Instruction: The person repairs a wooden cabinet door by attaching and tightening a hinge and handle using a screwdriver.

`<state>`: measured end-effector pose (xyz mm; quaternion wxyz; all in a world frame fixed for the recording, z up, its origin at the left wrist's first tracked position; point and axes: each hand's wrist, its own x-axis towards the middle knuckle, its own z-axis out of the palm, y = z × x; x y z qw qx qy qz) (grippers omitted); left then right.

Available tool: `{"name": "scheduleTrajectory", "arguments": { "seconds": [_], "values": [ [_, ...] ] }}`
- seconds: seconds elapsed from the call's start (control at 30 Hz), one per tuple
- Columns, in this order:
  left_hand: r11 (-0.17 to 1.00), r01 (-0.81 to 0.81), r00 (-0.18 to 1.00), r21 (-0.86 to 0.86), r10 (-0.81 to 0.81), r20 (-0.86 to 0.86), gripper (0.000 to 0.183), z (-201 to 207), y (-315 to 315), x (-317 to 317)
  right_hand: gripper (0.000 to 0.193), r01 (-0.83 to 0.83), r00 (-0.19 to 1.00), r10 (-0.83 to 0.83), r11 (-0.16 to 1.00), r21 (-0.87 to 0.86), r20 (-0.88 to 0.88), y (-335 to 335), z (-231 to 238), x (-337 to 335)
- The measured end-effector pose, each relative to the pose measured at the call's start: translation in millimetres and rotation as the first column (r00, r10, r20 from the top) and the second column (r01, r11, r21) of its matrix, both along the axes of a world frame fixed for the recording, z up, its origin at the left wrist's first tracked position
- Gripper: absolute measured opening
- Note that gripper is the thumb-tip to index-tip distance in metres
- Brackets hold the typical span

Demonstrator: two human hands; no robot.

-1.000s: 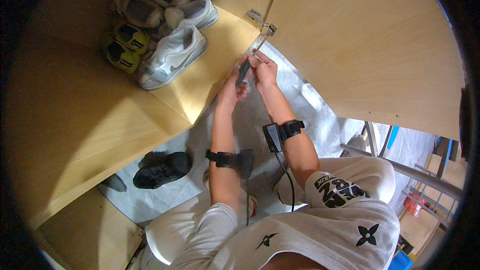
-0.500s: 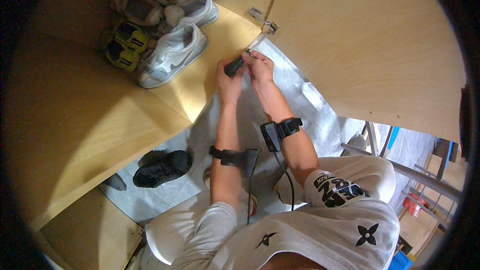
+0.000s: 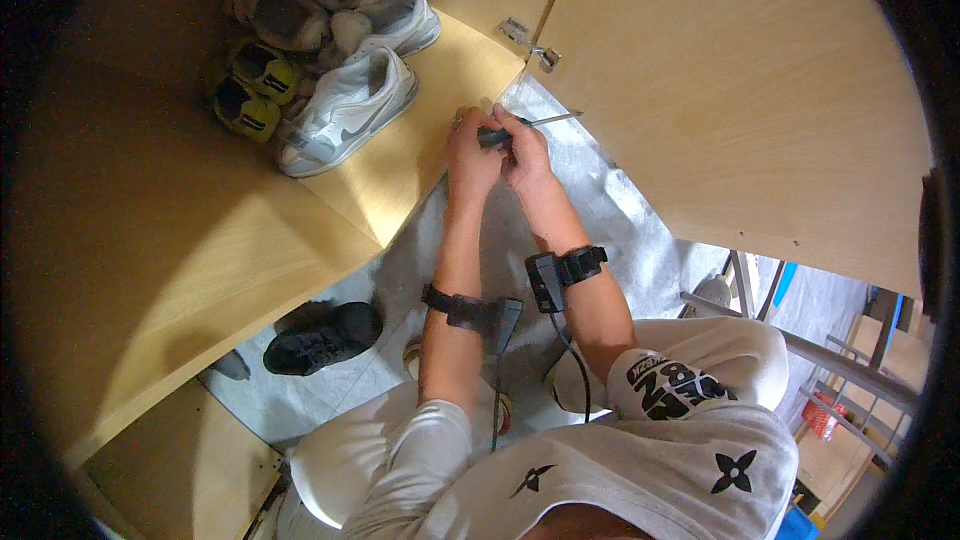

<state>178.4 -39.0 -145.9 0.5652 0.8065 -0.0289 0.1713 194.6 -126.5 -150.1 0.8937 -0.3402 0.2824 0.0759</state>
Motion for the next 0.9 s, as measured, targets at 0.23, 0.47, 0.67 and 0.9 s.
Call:
{"name": "scheduleTrajectory", "arguments": {
  "seconds": [0.23, 0.47, 0.67, 0.9],
  "values": [
    [0.99, 0.083, 0.902, -0.118, -0.125, -0.413, 0.025, 18, 20, -10, 0.017, -0.006, 1.0, 0.007, 0.999, -0.042, 0.008, 8, -25, -11],
    [0.893, 0.221, 0.797, -0.392, -0.397, -0.456, 0.032, 43, 31, -16, 0.021, 0.155, 0.976, -0.068, 0.885, -0.439, 0.208, 37, 15, -50],
    [0.723, 0.525, 0.791, -0.449, -0.609, -0.056, 0.05, 104, 26, -9, 0.034, 0.339, 0.846, -0.047, 0.817, -0.467, 0.532, 30, 121, -29],
    [0.567, 0.49, 0.79, -0.662, -0.61, 0.062, 0.045, 139, 14, 0, 0.031, 0.467, 0.781, 0.161, 0.492, -0.735, 0.604, 29, 180, -26]
  ]
}}
